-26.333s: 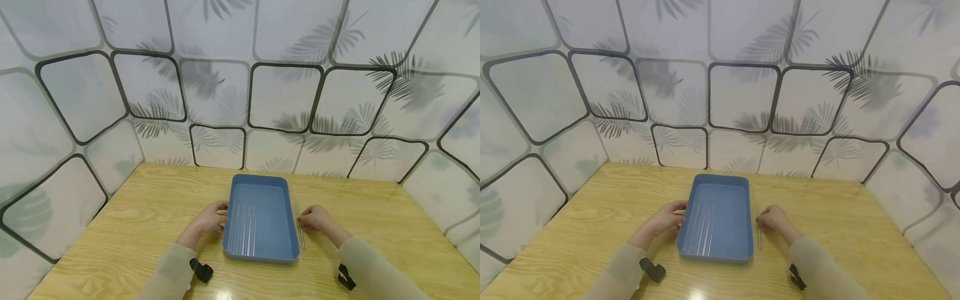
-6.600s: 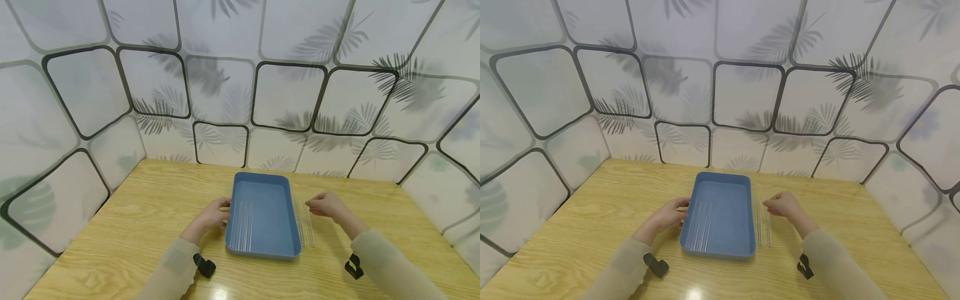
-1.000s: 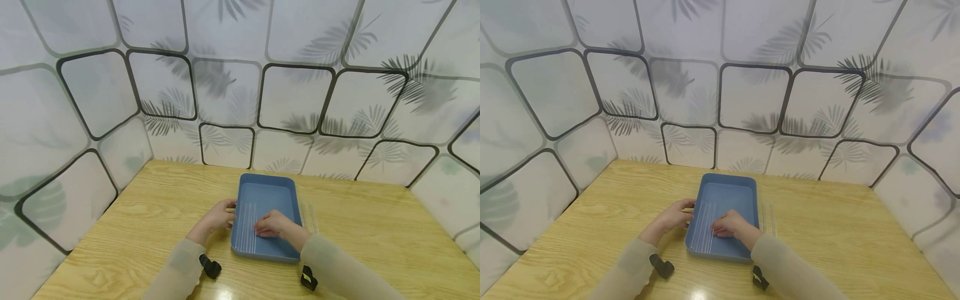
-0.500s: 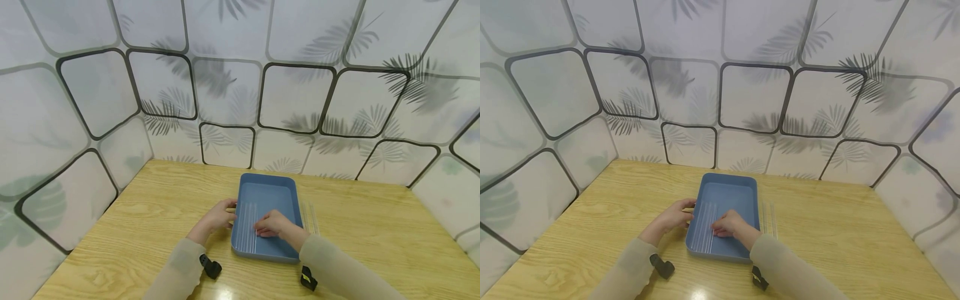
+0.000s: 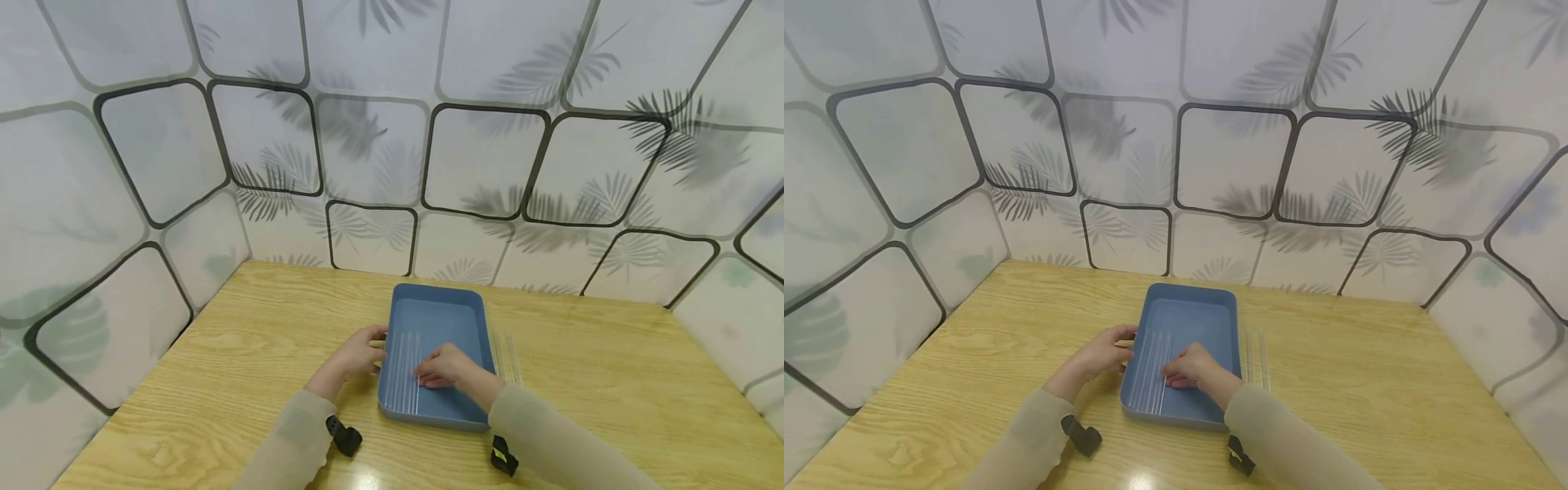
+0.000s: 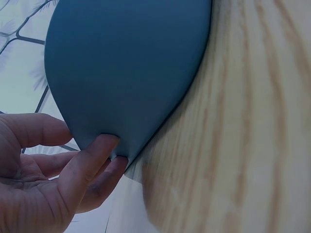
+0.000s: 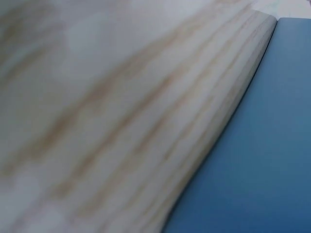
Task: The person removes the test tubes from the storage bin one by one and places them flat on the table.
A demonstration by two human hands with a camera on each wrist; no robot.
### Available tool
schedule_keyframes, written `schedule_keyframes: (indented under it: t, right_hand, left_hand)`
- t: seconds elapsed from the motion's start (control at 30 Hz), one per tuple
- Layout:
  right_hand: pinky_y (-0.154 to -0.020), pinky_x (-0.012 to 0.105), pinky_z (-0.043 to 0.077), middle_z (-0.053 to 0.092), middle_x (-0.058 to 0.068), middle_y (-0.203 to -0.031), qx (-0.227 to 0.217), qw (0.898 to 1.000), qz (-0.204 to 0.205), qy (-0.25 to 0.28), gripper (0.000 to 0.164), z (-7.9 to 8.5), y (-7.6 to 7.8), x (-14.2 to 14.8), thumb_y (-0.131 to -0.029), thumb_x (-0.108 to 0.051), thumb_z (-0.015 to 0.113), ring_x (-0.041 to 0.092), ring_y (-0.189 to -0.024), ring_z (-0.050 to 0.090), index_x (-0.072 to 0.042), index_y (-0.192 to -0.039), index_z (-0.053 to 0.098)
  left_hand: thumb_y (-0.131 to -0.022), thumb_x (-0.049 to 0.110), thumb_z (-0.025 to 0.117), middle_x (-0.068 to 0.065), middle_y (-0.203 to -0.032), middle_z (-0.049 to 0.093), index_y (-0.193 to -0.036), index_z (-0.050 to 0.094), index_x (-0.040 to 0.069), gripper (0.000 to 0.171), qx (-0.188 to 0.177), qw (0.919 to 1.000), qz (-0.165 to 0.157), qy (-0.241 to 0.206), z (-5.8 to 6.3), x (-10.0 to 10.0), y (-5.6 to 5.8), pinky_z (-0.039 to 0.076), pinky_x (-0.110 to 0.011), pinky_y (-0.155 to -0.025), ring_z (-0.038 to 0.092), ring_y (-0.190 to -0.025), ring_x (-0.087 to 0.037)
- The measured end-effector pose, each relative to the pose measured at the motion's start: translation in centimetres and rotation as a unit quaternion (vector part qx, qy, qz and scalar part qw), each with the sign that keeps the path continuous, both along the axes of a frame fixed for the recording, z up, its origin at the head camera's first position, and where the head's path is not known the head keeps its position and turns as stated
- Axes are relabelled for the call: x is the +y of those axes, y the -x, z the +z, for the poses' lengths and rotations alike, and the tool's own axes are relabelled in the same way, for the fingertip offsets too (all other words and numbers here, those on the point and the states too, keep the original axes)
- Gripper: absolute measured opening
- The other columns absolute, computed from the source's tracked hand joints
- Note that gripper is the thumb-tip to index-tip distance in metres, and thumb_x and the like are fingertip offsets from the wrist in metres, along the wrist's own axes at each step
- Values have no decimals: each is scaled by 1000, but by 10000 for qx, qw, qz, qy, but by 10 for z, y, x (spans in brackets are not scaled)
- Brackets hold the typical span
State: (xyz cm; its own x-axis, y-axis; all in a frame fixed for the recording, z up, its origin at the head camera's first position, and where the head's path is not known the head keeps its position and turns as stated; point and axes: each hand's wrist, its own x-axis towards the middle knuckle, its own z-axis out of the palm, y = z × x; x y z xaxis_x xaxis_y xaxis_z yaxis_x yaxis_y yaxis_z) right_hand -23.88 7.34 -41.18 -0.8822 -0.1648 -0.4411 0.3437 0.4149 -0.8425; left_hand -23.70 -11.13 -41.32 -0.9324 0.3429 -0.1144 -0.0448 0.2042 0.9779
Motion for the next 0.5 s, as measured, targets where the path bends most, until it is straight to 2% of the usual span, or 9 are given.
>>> schedule_keyframes:
  t: [0.5]
  right_hand:
    - [-52,24,50,62,7,-62,39,10000,-7,-73,10,0,-1,0,-74,-1,66,12,-55,59,5,-81,63]
  left_hand:
    - [-80,-10,45,-26,-129,35,-132,32,-6,54,3,9999,53,112,0,0,1,50,-39,-69,48,-103,-34]
